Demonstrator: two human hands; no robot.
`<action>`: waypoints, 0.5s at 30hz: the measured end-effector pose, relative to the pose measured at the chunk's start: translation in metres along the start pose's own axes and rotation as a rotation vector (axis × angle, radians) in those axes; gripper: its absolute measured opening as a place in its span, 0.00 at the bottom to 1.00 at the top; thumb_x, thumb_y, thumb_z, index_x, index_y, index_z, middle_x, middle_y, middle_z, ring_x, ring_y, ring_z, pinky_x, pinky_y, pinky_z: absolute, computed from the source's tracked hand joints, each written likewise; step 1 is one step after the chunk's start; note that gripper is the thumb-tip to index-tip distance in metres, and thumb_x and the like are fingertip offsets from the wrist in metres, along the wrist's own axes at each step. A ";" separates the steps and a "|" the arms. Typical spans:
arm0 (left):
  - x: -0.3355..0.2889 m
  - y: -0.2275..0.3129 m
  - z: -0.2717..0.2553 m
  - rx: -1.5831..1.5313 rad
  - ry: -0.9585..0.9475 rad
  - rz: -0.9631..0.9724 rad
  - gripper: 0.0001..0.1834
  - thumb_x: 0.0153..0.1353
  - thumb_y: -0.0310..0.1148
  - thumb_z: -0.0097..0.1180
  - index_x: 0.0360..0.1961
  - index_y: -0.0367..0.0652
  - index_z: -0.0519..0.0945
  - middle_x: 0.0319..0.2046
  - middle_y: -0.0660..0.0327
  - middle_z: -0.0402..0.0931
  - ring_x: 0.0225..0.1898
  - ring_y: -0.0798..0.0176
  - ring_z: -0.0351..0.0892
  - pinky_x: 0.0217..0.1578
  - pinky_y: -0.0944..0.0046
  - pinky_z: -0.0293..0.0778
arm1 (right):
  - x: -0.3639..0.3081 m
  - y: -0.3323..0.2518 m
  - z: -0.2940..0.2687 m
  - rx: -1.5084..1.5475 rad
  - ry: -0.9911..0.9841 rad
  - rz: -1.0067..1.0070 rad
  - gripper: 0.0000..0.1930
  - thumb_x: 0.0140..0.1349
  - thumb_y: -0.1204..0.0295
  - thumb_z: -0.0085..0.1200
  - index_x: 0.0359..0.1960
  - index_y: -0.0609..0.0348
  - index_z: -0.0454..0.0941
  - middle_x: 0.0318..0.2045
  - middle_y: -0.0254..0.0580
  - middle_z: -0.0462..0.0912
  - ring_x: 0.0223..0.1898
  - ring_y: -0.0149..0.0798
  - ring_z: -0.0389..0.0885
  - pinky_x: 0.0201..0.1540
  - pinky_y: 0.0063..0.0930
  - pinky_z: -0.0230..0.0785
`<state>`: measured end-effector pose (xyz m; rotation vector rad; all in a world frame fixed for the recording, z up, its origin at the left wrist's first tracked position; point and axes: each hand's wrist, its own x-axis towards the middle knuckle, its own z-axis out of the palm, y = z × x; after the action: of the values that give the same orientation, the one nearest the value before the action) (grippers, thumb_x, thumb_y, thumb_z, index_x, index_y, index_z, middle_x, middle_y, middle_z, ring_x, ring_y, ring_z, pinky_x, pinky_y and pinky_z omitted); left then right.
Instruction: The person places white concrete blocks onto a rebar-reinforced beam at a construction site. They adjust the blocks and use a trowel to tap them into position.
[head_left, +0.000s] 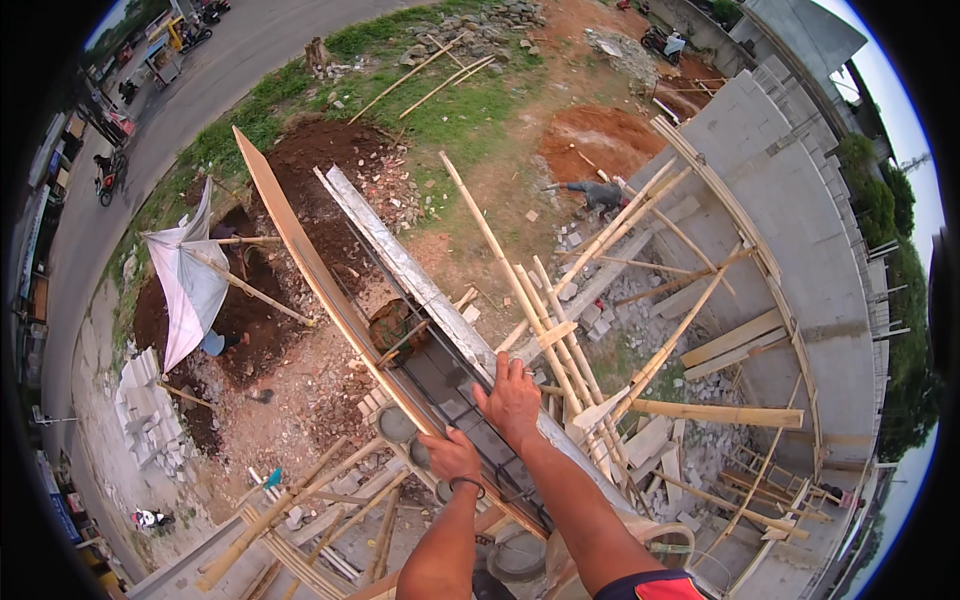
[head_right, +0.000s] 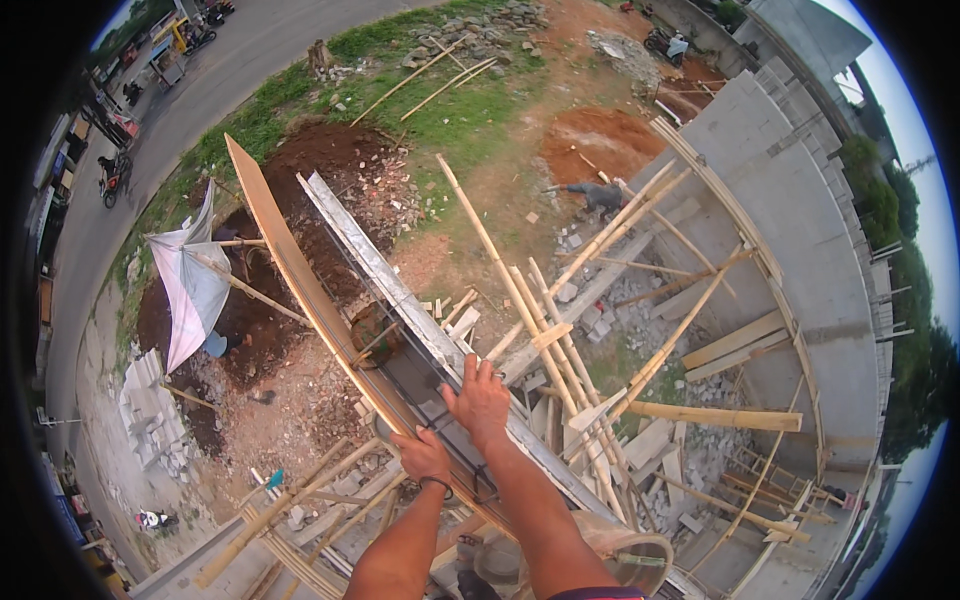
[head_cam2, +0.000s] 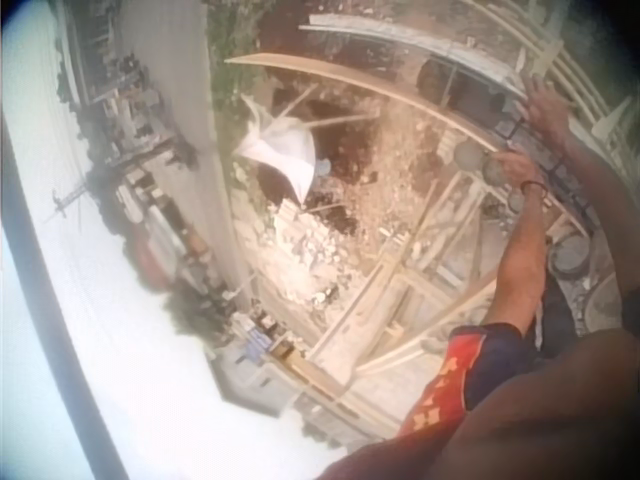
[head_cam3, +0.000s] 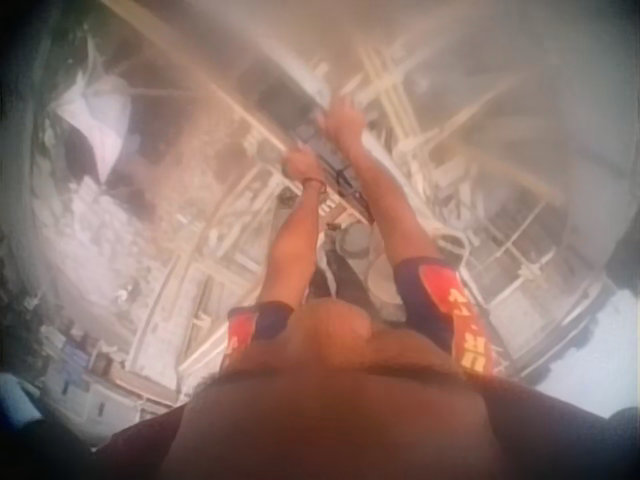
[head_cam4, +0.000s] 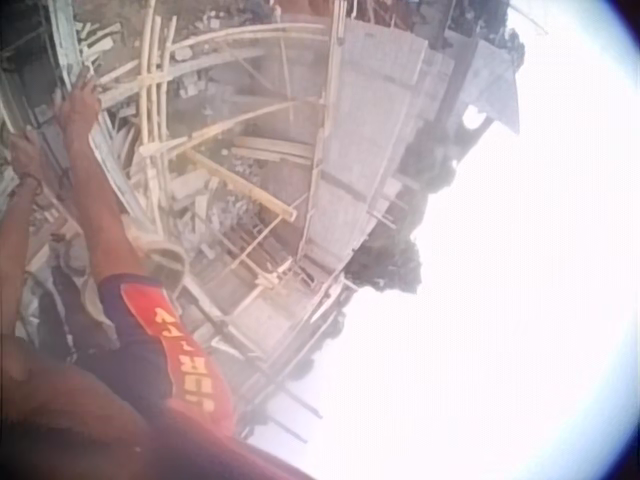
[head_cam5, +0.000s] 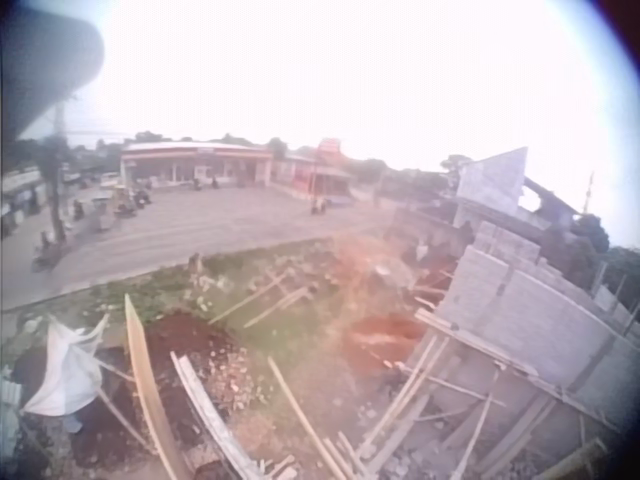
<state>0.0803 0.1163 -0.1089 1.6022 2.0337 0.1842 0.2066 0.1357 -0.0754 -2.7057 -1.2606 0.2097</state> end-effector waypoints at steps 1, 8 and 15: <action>0.000 0.000 0.001 0.018 0.018 0.002 0.34 0.63 0.42 0.49 0.59 0.24 0.55 0.30 0.37 0.78 0.31 0.34 0.80 0.30 0.40 0.74 | 0.000 -0.001 -0.001 -0.004 -0.014 0.007 0.39 0.52 0.47 0.61 0.60 0.59 0.64 0.41 0.46 0.73 0.39 0.48 0.80 0.37 0.41 0.77; 0.000 0.001 0.004 -0.029 0.068 0.026 0.32 0.63 0.40 0.49 0.58 0.23 0.56 0.29 0.37 0.78 0.31 0.34 0.80 0.29 0.40 0.75 | 0.001 0.001 -0.001 -0.030 0.010 -0.005 0.38 0.53 0.47 0.61 0.59 0.58 0.64 0.41 0.46 0.73 0.38 0.47 0.81 0.33 0.39 0.79; 0.000 -0.002 0.007 -0.018 0.083 0.048 0.32 0.63 0.40 0.49 0.58 0.23 0.56 0.27 0.38 0.78 0.29 0.34 0.80 0.27 0.40 0.74 | 0.000 0.001 -0.005 0.014 -0.026 0.021 0.38 0.53 0.47 0.61 0.60 0.57 0.64 0.42 0.46 0.73 0.38 0.48 0.81 0.34 0.41 0.78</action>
<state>0.0824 0.1146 -0.1157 1.6590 2.0503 0.2907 0.2084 0.1350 -0.0711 -2.7140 -1.2331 0.2561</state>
